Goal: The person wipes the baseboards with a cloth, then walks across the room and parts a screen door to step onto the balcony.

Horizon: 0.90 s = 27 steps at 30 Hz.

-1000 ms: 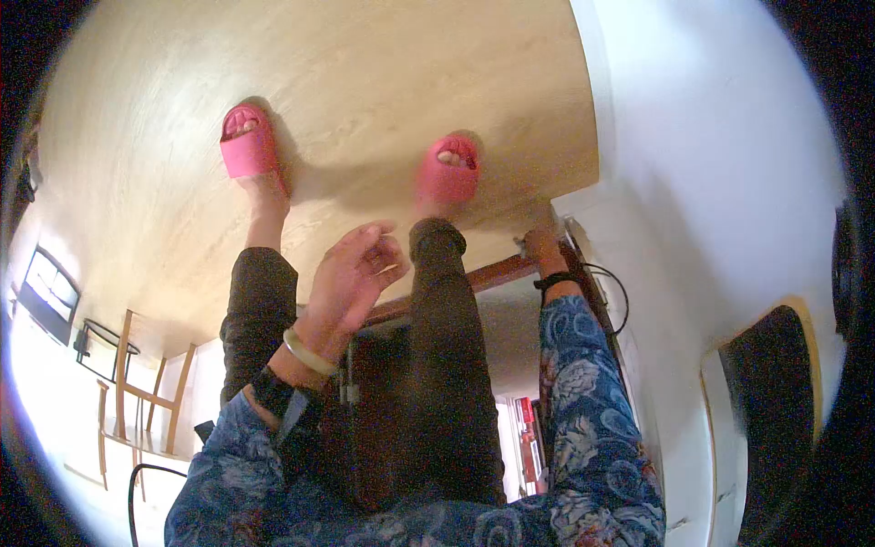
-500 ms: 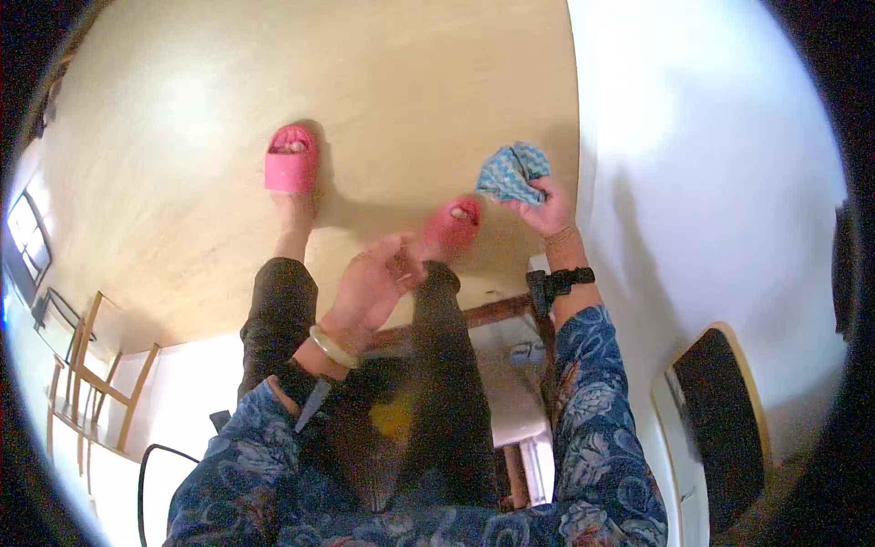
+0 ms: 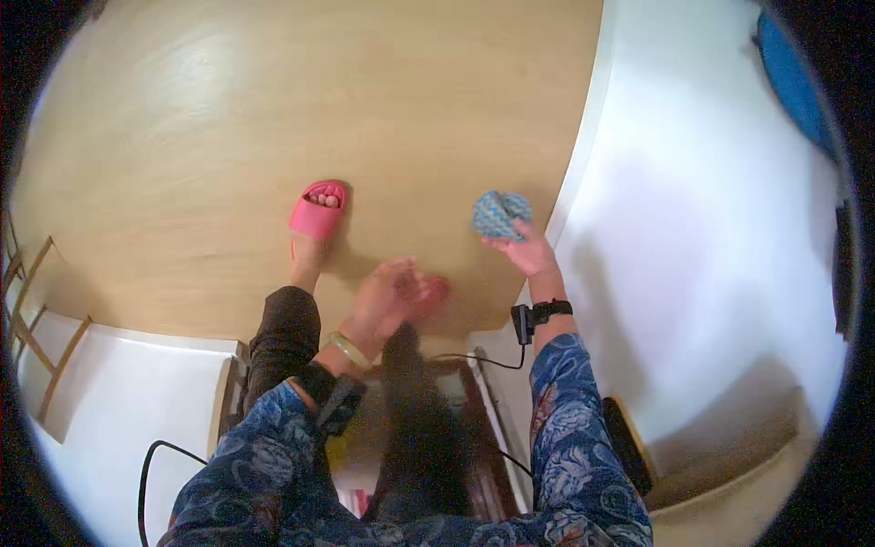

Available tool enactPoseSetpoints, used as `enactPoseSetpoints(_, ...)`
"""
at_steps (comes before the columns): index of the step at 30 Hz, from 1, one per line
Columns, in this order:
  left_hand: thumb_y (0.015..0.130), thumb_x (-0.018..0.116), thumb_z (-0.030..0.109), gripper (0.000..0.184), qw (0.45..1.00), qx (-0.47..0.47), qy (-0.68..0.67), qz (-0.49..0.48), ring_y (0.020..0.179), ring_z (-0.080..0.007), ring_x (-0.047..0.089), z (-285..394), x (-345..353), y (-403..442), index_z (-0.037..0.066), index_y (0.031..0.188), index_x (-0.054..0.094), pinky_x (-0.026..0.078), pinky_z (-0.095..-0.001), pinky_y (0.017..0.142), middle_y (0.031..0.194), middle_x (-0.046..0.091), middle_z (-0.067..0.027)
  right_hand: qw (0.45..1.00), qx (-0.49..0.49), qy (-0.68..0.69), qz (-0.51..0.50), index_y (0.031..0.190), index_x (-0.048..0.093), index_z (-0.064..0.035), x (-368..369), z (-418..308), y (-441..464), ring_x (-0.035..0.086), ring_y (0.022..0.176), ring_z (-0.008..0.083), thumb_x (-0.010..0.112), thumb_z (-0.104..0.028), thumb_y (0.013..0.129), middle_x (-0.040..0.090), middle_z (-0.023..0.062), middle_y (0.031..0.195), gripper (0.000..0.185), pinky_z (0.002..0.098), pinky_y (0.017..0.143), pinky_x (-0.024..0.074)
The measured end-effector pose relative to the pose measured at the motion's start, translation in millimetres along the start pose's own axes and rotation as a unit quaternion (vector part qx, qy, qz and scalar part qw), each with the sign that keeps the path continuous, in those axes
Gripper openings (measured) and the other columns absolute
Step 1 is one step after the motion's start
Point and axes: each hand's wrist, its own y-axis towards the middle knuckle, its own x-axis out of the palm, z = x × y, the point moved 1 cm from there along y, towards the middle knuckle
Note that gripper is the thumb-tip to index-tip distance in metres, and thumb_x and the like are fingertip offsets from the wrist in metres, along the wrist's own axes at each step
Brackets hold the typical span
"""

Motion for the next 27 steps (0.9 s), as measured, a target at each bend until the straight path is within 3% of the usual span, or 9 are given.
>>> enactPoseSetpoints(4, 0.086, 0.047, 0.017, 0.015, 0.997, -0.017, -0.07, -0.001, 0.068, -0.0195, 0.052, 4.5, -21.3, 12.2, 0.004, 0.093, 0.052, 0.046, -0.033, 0.066, 0.073, 0.053, -0.0053, 0.978, 0.047, -0.189, 0.073, 0.117, 0.044, -0.0071, 0.9, 10.7, 7.3, 0.054, 0.098, 0.0254, 0.056, -0.004, 0.077, 0.053, 0.0084, 0.11, 0.042, 0.0484, 0.074, 0.0498)
enactPoseSetpoints(8, 0.086, 0.046, 0.017, 0.016, 0.998, 0.017, -0.059, 0.025, 0.065, -0.0174, 0.051, 1.4, -73.6, 40.2, 0.005, 0.094, 0.052, 0.046, -0.0318, 0.063, 0.072, 0.051, -0.0035, 0.954, 0.008, -0.266, 0.137, 0.116, 0.047, -0.0075, 22.9, 9.4, -4.6, 0.059, 0.087, 0.0211, 0.053, -0.007, 0.079, 0.056, 0.0067, 0.103, 0.038, 0.0366, 0.059, 0.0545)
enactPoseSetpoints(10, 0.086, 0.046, 0.018, 0.016, 0.996, 0.02, -0.077, 0.028, 0.065, -0.0161, 0.051, 36.0, -70.5, 23.0, 0.005, 0.094, 0.051, 0.046, -0.0315, 0.063, 0.072, 0.051, -0.0027, 0.926, -0.013, -0.34, 0.162, 0.115, 0.048, -0.0076, 58.2, -11.7, -1.0, 0.06, 0.083, 0.0193, 0.052, -0.007, 0.079, 0.058, 0.0058, 0.099, 0.036, 0.0319, 0.054, 0.0545)
enactPoseSetpoints(13, 0.087, 0.045, 0.019, 0.016, 0.994, 0.016, -0.096, 0.043, 0.066, -0.0146, 0.05, 69.5, -59.6, 13.0, 0.006, 0.094, 0.051, 0.045, -0.0308, 0.065, 0.072, 0.051, -0.0019, 0.815, -0.118, -0.535, 0.188, 0.115, 0.049, -0.0069, 55.2, -40.4, 24.3, 0.061, 0.077, 0.0162, 0.05, -0.009, 0.08, 0.059, 0.0045, 0.096, 0.034, 0.0277, 0.051, 0.0538)
enactPoseSetpoints(16, 0.087, 0.045, 0.019, 0.016, 0.995, 0.05, -0.069, 0.06, 0.066, -0.0139, 0.05, 69.0, -58.0, 34.1, 0.006, 0.094, 0.051, 0.045, -0.0302, 0.066, 0.071, 0.05, -0.0016, 0.702, -0.121, -0.671, 0.206, 0.106, 0.052, -0.0022, -2.7, -60.0, 75.8, 0.056, 0.087, 0.0321, 0.053, -0.009, 0.076, 0.056, 0.0168, 0.102, 0.03, 0.0404, 0.073, 0.0482)
enactPoseSetpoints(19, 0.088, 0.043, 0.019, 0.017, 0.988, 0.128, -0.046, 0.068, 0.066, -0.0139, 0.05, 77.0, -25.2, 49.2, 0.006, 0.096, 0.051, 0.044, -0.03, 0.066, 0.071, 0.05, -0.0015, 0.503, -0.295, -0.794, 0.171, 0.103, 0.053, -0.0033, -17.6, -110.6, 133.8, 0.053, 0.092, 0.0354, 0.053, -0.007, 0.075, 0.055, 0.02, 0.102, 0.029, 0.0409, 0.079, 0.043)
enactPoseSetpoints(21, 0.088, 0.043, 0.02, 0.018, 0.982, 0.166, -0.03, 0.083, 0.066, -0.0139, 0.05, 80.0, -26.4, 43.0, 0.006, 0.097, 0.051, 0.045, -0.03, 0.066, 0.071, 0.05, -0.0016, 0.477, -0.29, -0.819, 0.131, 0.113, 0.051, -0.0066, 5.2, -141.9, 165.9, 0.052, 0.1, 0.0329, 0.057, -0.01, 0.076, 0.055, 0.0182, 0.105, 0.038, 0.0382, 0.086, 0.0408)
enactPoseSetpoints(25, 0.089, 0.043, 0.02, 0.018, 0.982, 0.153, -0.06, 0.092, 0.067, -0.0136, 0.051, 67.0, -61.0, 45.2, 0.006, 0.098, 0.051, 0.045, -0.0293, 0.067, 0.073, 0.051, -0.0022, 0.372, -0.363, -0.844, 0.134, 0.11, 0.053, -0.0096, 35.5, -203.3, 244.6, 0.052, 0.094, 0.0334, 0.049, -0.004, 0.076, 0.055, 0.0174, 0.097, 0.034, 0.04, 0.083, 0.0424)
enactPoseSetpoints(27, 0.089, 0.043, 0.019, 0.018, 0.979, 0.139, -0.071, 0.132, 0.067, -0.0135, 0.052, 60.9, -79.8, 52.8, 0.005, 0.098, 0.051, 0.046, -0.0291, 0.067, 0.074, 0.052, -0.0025, 0.331, -0.385, -0.845, 0.167, 0.111, 0.051, -0.0094, 53.0, -238.5, 279.5, 0.051, 0.098, 0.0328, 0.046, -0.006, 0.078, 0.053, 0.0166, 0.105, 0.034, 0.0403, 0.083, 0.0426)
